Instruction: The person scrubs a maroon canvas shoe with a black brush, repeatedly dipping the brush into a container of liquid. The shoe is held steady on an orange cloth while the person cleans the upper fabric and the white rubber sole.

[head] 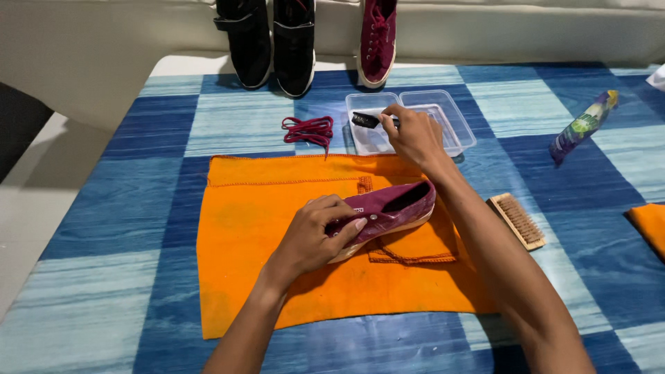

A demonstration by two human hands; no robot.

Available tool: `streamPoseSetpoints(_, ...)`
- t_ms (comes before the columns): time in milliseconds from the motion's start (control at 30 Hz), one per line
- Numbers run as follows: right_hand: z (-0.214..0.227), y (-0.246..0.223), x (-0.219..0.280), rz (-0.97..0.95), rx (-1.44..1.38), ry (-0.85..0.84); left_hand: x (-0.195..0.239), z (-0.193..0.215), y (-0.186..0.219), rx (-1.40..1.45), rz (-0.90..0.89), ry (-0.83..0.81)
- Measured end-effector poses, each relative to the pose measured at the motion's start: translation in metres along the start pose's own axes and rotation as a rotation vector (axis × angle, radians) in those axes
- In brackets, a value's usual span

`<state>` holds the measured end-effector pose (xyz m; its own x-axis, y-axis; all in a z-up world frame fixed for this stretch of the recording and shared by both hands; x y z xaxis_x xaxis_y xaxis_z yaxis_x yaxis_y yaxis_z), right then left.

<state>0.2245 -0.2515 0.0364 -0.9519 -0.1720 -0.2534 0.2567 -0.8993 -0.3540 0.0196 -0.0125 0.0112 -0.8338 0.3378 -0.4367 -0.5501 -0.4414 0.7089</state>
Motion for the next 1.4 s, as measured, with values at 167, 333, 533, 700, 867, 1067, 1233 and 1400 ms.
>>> streamPoseSetpoints(167,0.015,-0.017,0.004,0.034,-0.024,-0.038,0.000,0.001,0.003,-0.003,0.011,0.005)
streamPoseSetpoints(333,0.016,-0.018,0.003,0.004,-0.076,-0.054,-0.001,0.002,0.004,0.016,0.013,0.021)
streamPoseSetpoints(533,0.003,0.007,-0.005,-0.006,-0.228,-0.070,-0.002,0.005,0.004,0.091,0.048,0.043)
streamPoseSetpoints(700,0.026,0.001,0.016,-0.021,-0.308,-0.052,-0.003,0.010,0.008,0.159,0.058,0.052)
streamPoseSetpoints(867,0.048,0.006,0.028,0.012,-0.362,0.000,-0.007,0.011,-0.003,0.138,-0.002,0.063)
streamPoseSetpoints(1067,0.089,-0.013,0.085,0.014,-0.617,0.023,-0.005,0.015,0.020,0.078,-0.060,0.048)
streamPoseSetpoints(1233,0.100,-0.011,0.116,0.069,-0.866,0.105,0.002,0.009,0.016,0.001,-0.122,0.068)
streamPoseSetpoints(1400,0.083,0.011,0.131,0.076,-1.235,0.069,0.007,0.007,0.016,-0.269,-0.110,0.089)
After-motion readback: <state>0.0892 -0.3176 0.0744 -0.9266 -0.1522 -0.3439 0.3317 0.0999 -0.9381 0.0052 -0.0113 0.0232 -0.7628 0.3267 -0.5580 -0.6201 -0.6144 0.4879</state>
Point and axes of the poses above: each hand's wrist, its own x-axis away from the middle knuckle, its own z-axis out of the back of the hand, y = z × x, the point moved 2 cm from there along -x, towards the middle knuckle, and after that the axes turned 1 degree about -x, right-handed, at the moved point
